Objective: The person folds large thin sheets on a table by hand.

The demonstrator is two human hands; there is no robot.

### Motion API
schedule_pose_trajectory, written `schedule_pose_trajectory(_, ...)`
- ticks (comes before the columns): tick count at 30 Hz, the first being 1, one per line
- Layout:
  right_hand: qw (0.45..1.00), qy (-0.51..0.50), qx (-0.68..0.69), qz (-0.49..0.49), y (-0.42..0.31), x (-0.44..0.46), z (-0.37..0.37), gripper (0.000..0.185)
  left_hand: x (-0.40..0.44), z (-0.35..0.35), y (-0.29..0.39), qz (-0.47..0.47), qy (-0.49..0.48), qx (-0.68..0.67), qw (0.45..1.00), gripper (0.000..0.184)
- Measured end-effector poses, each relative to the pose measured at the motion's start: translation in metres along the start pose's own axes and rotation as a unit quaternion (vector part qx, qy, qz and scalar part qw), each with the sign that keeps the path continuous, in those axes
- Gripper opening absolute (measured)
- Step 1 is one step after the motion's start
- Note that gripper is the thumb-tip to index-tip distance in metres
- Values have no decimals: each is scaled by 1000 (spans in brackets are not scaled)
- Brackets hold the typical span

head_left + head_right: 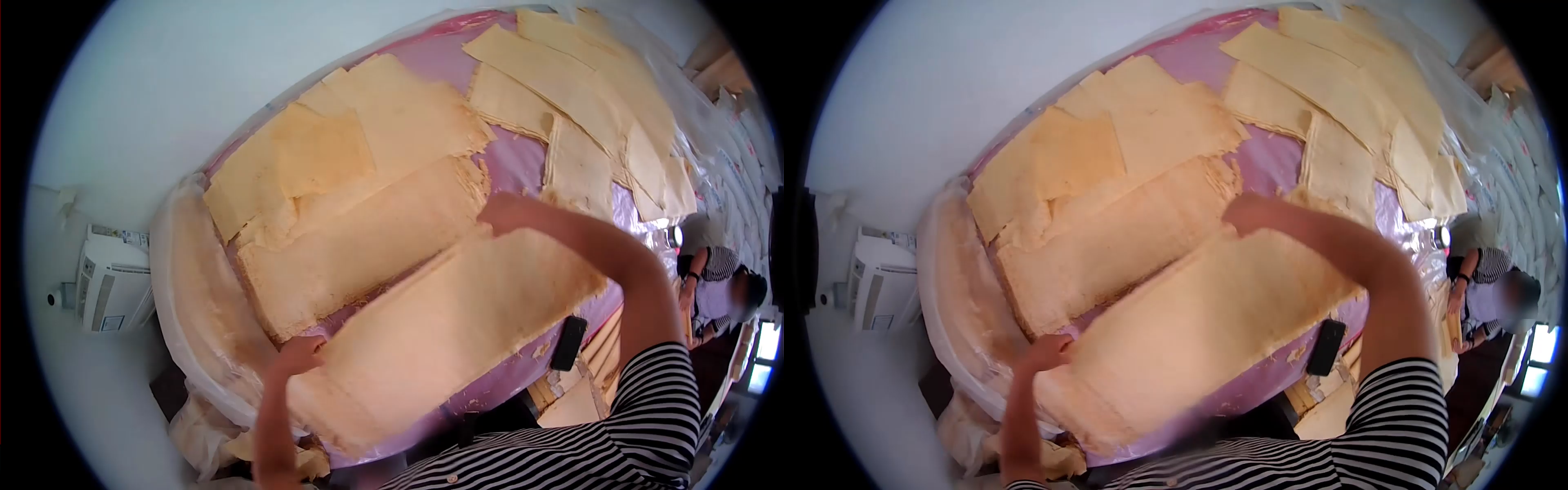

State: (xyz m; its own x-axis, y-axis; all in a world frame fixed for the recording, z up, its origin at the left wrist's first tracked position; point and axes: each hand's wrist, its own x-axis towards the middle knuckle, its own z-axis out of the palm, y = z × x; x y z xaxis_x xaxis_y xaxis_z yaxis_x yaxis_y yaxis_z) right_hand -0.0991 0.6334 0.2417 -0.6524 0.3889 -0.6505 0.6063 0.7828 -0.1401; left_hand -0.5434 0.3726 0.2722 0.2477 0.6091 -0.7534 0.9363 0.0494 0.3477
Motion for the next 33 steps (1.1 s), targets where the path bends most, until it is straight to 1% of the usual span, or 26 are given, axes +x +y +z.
schedule_pose_trajectory(2, 997, 67, -29, 13, 5, 28, 57, 34, 24, 62, -35, -81, 100, -5, 992, 28)
schedule_pose_trajectory(4, 989, 134, -60, 28, 5, 50, 63, 30, 42, 83, -49, -103, 148, 10, 984, 27)
schedule_pose_trajectory(5, 967, 194, 141, 82, 0, 62, 58, 26, 47, 91, -48, -120, 190, 26, 974, 25)
schedule_pose_trajectory(6, 900, 241, 338, 131, -8, 74, 54, 24, 53, 83, -38, -84, 299, -24, 950, 23)
schedule_pose_trajectory(7, 902, 238, 338, 123, -10, 90, 52, 24, 65, 71, -33, -74, 332, -98, 935, 23)
schedule_pose_trajectory(8, 788, 250, 553, 101, -10, 112, 49, 23, 80, 55, -32, -64, 368, -169, 912, 22)
schedule_pose_trajectory(9, 628, 244, 735, 70, -9, 133, 42, 23, 108, 46, -40, -70, 376, -290, 877, 19)
schedule_pose_trajectory(10, 633, 241, 733, 58, -13, 154, 33, 23, 132, 38, -49, -75, 380, -406, 828, 17)
schedule_pose_trajectory(12, 325, 305, 888, 108, -23, 193, 10, 25, 160, -3, -30, -23, 362, -720, 591, 17)
schedule_pose_trajectory(13, 329, 300, 889, 103, -28, 203, -3, 25, 177, -18, -30, -9, 372, -768, 521, 20)
schedule_pose_trajectory(14, 260, 330, 898, 132, -31, 207, -20, 26, 191, -29, -31, 4, 378, -810, 447, 24)
schedule_pose_trajectory(15, 190, 358, 900, 162, -34, 210, -34, 27, 202, -40, -32, 0, 382, -811, 444, 24)
schedule_pose_trajectory(16, 194, 355, 900, 162, -33, 211, -43, 27, 213, -50, -32, -5, 409, -825, 390, 24)
schedule_pose_trajectory(17, 131, 347, 913, 171, -30, 212, -51, 26, 218, -55, -33, -9, 434, -836, 336, 24)
schedule_pose_trajectory(18, 69, 338, 922, 178, -25, 214, -57, 26, 220, -58, -36, -9, 436, -836, 332, 24)
schedule_pose_trajectory(19, 72, 338, 922, 175, -14, 216, -56, 26, 222, -61, -38, 11, 427, -852, 304, 26)
schedule_pose_trajectory(21, 109, 298, 946, 63, 4, 219, -49, 25, 216, -73, -37, 28, 419, -865, 274, 29)
schedule_pose_trajectory(22, 111, 296, 946, 64, 6, 225, -51, 25, 211, -81, -35, 40, 409, -883, 228, 30)
schedule_pose_trajectory(23, 188, 355, 914, 59, 5, 225, -60, 26, 210, -88, -33, 51, 397, -898, 182, 31)
schedule_pose_trajectory(24, 263, 411, 871, 54, -2, 217, -74, 28, 215, -92, -37, 50, 395, -899, 180, 31)
schedule_pose_trajectory(25, 265, 412, 870, 57, -12, 205, -84, 28, 218, -98, -43, -4, 407, -891, 200, 32)
schedule_pose_trajectory(27, 416, 492, 745, 172, -46, 168, -106, 34, 221, -104, -58, -53, 415, -881, 219, 33)
schedule_pose_trajectory(28, 415, 493, 744, 176, -51, 158, -95, 34, 220, -103, -68, -43, 449, -855, 258, 31)
schedule_pose_trajectory(29, 453, 580, 660, 153, -56, 147, -81, 37, 220, -101, -72, -35, 481, -825, 296, 28)
schedule_pose_trajectory(30, 484, 656, 564, 128, -61, 135, -66, 40, 208, -100, -61, -26, 498, -817, 289, 22)
schedule_pose_trajectory(33, 536, 565, 606, 158, -72, 61, -23, 36, 143, -48, -16, 47, 498, -823, 271, 10)
